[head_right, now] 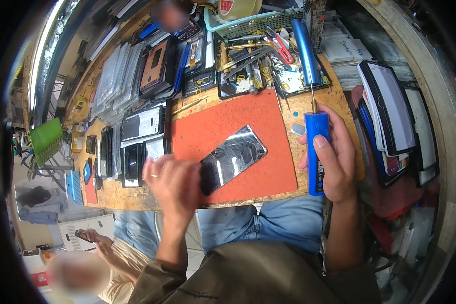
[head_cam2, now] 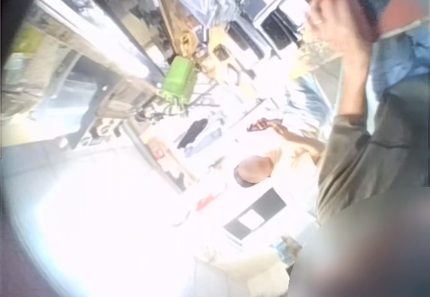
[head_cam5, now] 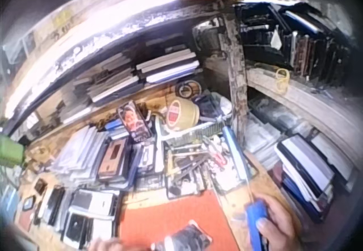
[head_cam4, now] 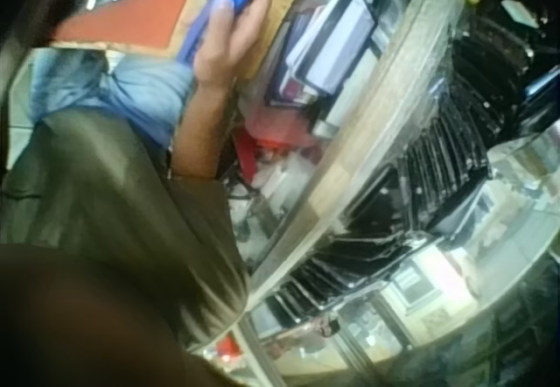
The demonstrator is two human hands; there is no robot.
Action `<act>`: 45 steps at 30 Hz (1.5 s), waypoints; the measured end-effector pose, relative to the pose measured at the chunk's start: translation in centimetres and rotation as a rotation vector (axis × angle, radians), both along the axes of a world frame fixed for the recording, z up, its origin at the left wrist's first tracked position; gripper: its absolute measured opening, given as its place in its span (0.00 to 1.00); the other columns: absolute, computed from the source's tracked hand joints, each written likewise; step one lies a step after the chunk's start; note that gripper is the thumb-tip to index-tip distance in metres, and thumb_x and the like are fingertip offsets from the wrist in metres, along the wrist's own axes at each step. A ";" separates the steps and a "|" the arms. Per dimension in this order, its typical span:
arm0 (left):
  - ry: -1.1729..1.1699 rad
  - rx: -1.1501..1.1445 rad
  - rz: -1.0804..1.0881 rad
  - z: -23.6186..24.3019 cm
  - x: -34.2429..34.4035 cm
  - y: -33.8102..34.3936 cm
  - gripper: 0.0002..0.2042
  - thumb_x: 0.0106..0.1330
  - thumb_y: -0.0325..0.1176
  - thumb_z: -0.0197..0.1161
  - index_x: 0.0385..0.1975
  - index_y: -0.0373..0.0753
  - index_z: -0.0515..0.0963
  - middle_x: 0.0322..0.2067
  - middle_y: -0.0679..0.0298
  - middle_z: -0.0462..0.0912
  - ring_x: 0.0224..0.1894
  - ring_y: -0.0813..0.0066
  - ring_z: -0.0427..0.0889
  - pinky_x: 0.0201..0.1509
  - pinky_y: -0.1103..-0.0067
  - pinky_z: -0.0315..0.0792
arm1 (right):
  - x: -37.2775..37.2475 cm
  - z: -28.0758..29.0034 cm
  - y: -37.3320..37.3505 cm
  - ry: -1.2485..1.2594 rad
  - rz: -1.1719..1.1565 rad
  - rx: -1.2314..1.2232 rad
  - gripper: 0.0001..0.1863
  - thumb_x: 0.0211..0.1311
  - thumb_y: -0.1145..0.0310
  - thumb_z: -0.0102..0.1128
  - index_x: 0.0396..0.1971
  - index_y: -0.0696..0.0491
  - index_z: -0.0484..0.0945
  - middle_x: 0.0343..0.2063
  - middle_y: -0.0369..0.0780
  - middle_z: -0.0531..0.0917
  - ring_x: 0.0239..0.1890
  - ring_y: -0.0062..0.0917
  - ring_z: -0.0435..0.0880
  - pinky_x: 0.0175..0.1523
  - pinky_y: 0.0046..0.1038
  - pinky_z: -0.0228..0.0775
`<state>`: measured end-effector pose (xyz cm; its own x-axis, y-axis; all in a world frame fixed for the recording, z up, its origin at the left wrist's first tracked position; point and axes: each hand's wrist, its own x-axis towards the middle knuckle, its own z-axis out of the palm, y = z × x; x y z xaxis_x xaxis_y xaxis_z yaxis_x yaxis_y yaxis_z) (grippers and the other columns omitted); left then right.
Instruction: The person uses a blue electric screwdriver to work on a black smartphone placed on a red mat. They repeatedly apply the tool to the phone's surface, occasionally pause to reposition the device, and briefly handle another phone before returning to the original task.
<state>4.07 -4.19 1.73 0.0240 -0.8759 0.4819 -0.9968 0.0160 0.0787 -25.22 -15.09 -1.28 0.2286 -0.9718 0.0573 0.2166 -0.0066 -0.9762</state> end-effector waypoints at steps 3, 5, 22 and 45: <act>0.032 -0.181 0.120 0.7 4.1 0.5 0.04 0.66 0.27 0.74 0.38 0.42 0.87 0.39 0.66 0.86 0.48 0.62 0.83 0.71 0.59 0.64 | 0.0 0.0 0.1 0.002 -0.016 0.007 0.33 0.81 0.61 0.53 0.76 0.63 0.61 0.42 0.44 0.82 0.28 0.19 0.82 0.35 0.22 0.78; 0.140 -0.283 0.253 0.7 7.6 2.6 0.04 0.71 0.25 0.71 0.42 0.37 0.86 0.41 0.63 0.87 0.46 0.64 0.83 0.64 0.67 0.70 | 0.1 0.0 0.1 0.010 -0.022 0.008 0.33 0.81 0.60 0.53 0.77 0.63 0.60 0.42 0.44 0.82 0.28 0.19 0.82 0.35 0.22 0.78; 2.097 -0.548 0.839 -24.7 22.1 19.1 0.14 0.83 0.47 0.54 0.50 0.45 0.80 0.44 0.66 0.81 0.43 0.70 0.80 0.41 0.73 0.76 | 0.9 0.2 0.1 0.173 -0.094 -0.015 0.34 0.82 0.59 0.50 0.77 0.65 0.58 0.41 0.47 0.83 0.25 0.21 0.82 0.31 0.24 0.77; 0.656 0.138 -0.237 -12.0 0.8 13.6 0.09 0.64 0.23 0.69 0.42 0.39 0.89 0.36 0.57 0.89 0.39 0.56 0.87 0.44 0.65 0.76 | 2.0 -0.3 -0.2 0.230 -0.184 -0.056 0.30 0.82 0.59 0.51 0.74 0.60 0.62 0.40 0.47 0.84 0.23 0.23 0.82 0.27 0.25 0.76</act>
<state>4.88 9.39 -10.24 0.0726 -0.9455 0.3173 -0.7137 0.1730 0.6787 -23.22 -15.32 -1.62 0.0625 -0.9949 0.0790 -0.0200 -0.0803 -0.9966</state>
